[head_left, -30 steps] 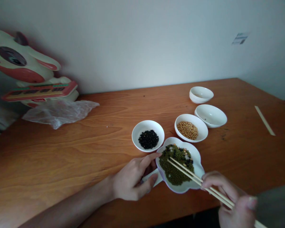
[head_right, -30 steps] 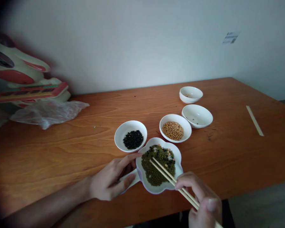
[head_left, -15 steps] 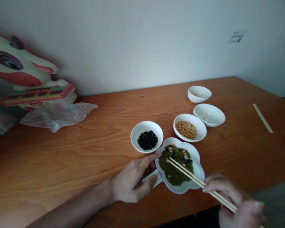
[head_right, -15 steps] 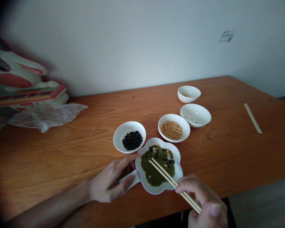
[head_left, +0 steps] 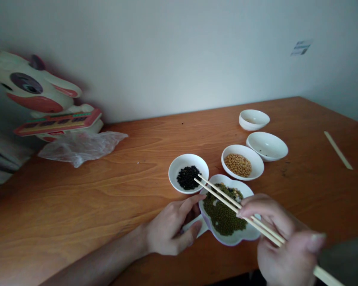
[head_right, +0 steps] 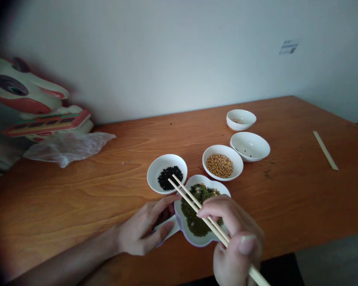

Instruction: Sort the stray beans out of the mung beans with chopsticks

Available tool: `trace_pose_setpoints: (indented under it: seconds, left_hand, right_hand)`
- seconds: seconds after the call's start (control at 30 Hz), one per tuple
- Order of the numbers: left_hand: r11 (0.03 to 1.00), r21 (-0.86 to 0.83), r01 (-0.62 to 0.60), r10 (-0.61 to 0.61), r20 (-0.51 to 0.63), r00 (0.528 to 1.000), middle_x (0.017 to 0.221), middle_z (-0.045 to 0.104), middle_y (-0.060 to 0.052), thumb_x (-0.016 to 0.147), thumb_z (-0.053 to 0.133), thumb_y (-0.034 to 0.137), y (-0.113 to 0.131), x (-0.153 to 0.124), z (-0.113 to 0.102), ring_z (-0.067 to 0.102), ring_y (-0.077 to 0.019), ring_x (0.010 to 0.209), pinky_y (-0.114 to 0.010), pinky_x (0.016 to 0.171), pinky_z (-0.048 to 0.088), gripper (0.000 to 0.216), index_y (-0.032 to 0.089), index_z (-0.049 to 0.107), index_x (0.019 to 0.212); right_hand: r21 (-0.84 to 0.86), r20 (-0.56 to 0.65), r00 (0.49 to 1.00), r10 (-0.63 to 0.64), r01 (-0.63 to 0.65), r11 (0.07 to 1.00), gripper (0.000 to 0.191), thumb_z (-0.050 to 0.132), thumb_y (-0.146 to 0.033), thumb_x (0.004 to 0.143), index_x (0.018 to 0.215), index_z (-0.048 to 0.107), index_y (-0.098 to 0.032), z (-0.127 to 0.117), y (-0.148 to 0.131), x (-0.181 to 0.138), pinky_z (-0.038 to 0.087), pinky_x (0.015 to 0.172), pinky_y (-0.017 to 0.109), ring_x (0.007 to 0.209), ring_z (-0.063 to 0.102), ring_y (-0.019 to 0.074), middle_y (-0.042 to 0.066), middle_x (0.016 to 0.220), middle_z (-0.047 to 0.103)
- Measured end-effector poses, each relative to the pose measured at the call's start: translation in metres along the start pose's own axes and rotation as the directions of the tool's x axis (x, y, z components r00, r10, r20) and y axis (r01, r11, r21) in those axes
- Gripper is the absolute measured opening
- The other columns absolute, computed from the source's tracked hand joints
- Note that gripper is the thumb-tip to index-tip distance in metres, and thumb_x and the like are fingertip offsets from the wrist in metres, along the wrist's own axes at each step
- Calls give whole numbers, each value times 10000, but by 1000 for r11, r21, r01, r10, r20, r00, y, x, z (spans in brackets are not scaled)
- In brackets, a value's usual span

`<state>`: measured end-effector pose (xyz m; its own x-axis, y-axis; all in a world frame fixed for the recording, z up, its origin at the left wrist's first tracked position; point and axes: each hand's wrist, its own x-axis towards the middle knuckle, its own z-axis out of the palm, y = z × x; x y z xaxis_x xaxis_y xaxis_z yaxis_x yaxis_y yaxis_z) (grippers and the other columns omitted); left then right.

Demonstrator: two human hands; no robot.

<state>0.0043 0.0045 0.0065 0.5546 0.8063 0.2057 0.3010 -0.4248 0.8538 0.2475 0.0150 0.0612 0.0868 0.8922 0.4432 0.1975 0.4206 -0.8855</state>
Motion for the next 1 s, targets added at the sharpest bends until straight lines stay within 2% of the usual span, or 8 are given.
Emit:
trace_pose_setpoints:
  seconds: [0.1,0.17,0.23,0.3,0.4,0.53,0.73,1.0]
  left_hand:
    - [1000,-2,2,-2,1,1000,971,657,-57,973,592,170,0,0,0,572,-125,663,-237,574,462,697,177,319,1614]
    - [1000,-11,-2,2,4,1000,959,656,-53,972,591,164,1,0,0,571,-123,655,-237,573,463,703,175,315,1618]
    - [1000,-15,-5,5,1,1000,957,661,-53,973,592,162,2,0,-1,576,-126,655,-243,578,470,708,176,312,1622]
    - [1000,-19,-6,6,-3,1000,965,662,-53,971,595,163,2,1,0,579,-127,657,-248,584,477,713,181,312,1625]
    - [1000,-24,-5,5,-2,1000,984,654,-54,967,598,164,2,0,0,581,-127,664,-253,592,482,721,190,310,1627]
    - [999,-32,12,-12,10,1000,1015,655,-62,971,594,166,1,0,0,576,-122,663,-255,594,482,738,196,289,1642]
    - [1000,-20,8,-8,3,1000,989,664,-61,981,591,180,1,-1,0,585,-134,675,-265,610,489,719,181,305,1640]
    - [1000,-31,7,-7,4,1000,1017,669,-69,978,600,184,-1,-1,1,582,-131,673,-257,594,474,730,196,303,1646]
  right_hand:
    - [16,-91,996,9,-8,1000,808,314,-810,1021,699,802,-252,-20,8,-8,539,553,339,694,723,261,77,715,749]
    - [-36,-62,998,29,-32,999,847,286,-816,1019,675,803,-240,-40,19,-13,547,536,340,658,727,259,85,693,751]
    - [-93,88,996,26,-18,996,883,260,-828,1014,683,815,-226,-56,30,-17,544,511,338,631,737,261,96,682,759]
    - [-117,137,989,56,-40,992,875,237,-805,1029,708,808,-225,-62,39,-21,552,520,334,647,738,260,98,701,761]
    - [-119,120,986,115,-101,988,854,172,-765,1055,756,773,-238,-56,43,-28,558,576,322,722,721,249,90,755,750]
    - [-117,177,974,144,-124,985,827,159,-758,1058,805,748,-236,-43,44,-35,549,604,326,744,698,248,89,783,736]
    - [-116,190,974,127,-106,988,795,170,-745,1067,827,736,-241,-39,45,-35,541,591,301,709,674,220,66,764,713]
    - [-99,128,987,99,-86,991,780,213,-682,1097,792,761,-217,-36,46,-32,553,578,310,689,703,224,85,767,742]
